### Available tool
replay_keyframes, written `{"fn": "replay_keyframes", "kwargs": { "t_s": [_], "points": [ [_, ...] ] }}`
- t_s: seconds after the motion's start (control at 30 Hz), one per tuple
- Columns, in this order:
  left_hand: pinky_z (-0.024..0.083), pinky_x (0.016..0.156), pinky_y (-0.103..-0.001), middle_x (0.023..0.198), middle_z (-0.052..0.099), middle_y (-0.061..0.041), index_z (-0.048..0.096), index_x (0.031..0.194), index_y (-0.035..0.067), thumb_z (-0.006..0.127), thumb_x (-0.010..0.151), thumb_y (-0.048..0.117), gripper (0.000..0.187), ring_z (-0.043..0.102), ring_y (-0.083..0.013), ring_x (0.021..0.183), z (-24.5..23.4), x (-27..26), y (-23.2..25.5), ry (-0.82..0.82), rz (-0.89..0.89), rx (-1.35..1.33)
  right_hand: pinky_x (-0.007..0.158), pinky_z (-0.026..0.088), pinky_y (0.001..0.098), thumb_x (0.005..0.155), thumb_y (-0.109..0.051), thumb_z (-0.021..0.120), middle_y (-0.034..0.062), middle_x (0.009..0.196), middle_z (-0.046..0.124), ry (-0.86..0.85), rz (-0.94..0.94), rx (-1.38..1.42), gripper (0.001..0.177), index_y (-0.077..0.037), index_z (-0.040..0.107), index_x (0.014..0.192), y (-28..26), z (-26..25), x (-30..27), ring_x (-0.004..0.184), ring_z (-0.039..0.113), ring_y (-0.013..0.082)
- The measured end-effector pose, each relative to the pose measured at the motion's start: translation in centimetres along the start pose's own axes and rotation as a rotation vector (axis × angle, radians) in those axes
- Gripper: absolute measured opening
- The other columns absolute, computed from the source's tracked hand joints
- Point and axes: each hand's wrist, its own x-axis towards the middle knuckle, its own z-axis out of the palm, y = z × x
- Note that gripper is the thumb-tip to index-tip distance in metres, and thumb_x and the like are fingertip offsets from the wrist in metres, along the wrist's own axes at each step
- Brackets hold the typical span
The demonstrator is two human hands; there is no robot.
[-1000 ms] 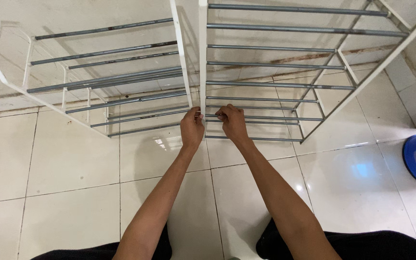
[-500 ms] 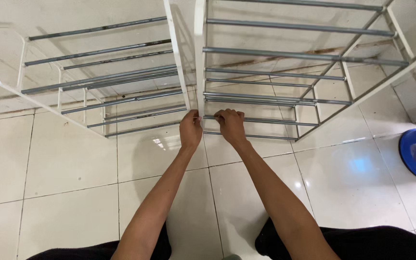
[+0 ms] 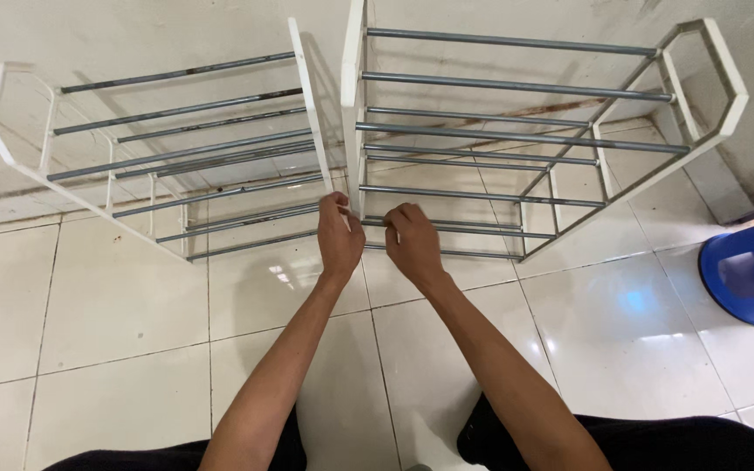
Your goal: The person assembles a white metal shoe rack by inserting horizontal metal rods into slots on the vertical side frames. The person works from the top down, securing each rod in place by hand.
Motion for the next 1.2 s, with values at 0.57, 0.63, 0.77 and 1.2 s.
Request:
{"fn": "replay_keyframes", "kwargs": {
  "t_s": [0.57,0.63,0.77,1.2],
  "points": [
    [0.058,0.074,-0.032,0.102,0.07,-0.011,0.069,0.124,0.003,0.068,0.095,0.001,0.029,0.071,-0.0199,0.086,-2.8,4.0,4.6,-0.083,-0.016,-0.127,0.104,0.026,0.0421,0.095,-0.009,0.073,-0.0037,0.089,0.071,0.163,-0.007,-0.083,0.005,-0.013,0.076,0.098,1.5,-5.5,3.3,0.091,0.058,0.0168],
    [0.058,0.073,-0.032,0.099,0.072,-0.012,0.071,0.121,0.003,0.07,0.094,0.001,0.027,0.072,-0.0199,0.083,-2.9,4.2,4.6,-0.071,-0.039,-0.116,0.104,0.026,0.0411,0.095,-0.008,0.073,-0.0045,0.085,0.071,0.167,-0.016,-0.059,0.005,-0.013,0.074,0.096,1.9,-5.3,3.5,0.087,0.058,0.015],
    [0.058,0.069,-0.033,0.094,0.074,-0.013,0.073,0.118,0.003,0.069,0.092,-0.001,0.027,0.073,-0.0207,0.079,-2.6,4.6,4.9,-0.035,-0.053,-0.098,0.104,0.025,0.0413,0.093,-0.002,0.071,-0.0055,0.082,0.071,0.15,0.001,-0.023,0.01,-0.012,0.073,0.094,2.5,-4.9,4.3,0.087,0.059,0.0127],
    [0.055,0.071,-0.04,0.099,0.073,-0.019,0.065,0.113,-0.001,0.068,0.095,-0.002,0.018,0.073,-0.0296,0.083,-2.0,6.6,5.2,-0.105,0.027,0.063,0.105,0.029,0.045,0.093,0.002,0.068,-0.0007,0.091,0.07,0.134,-0.055,-0.156,0.015,-0.01,0.074,0.1,3.3,-4.7,6.5,0.099,0.061,0.0196]
  ]
}}
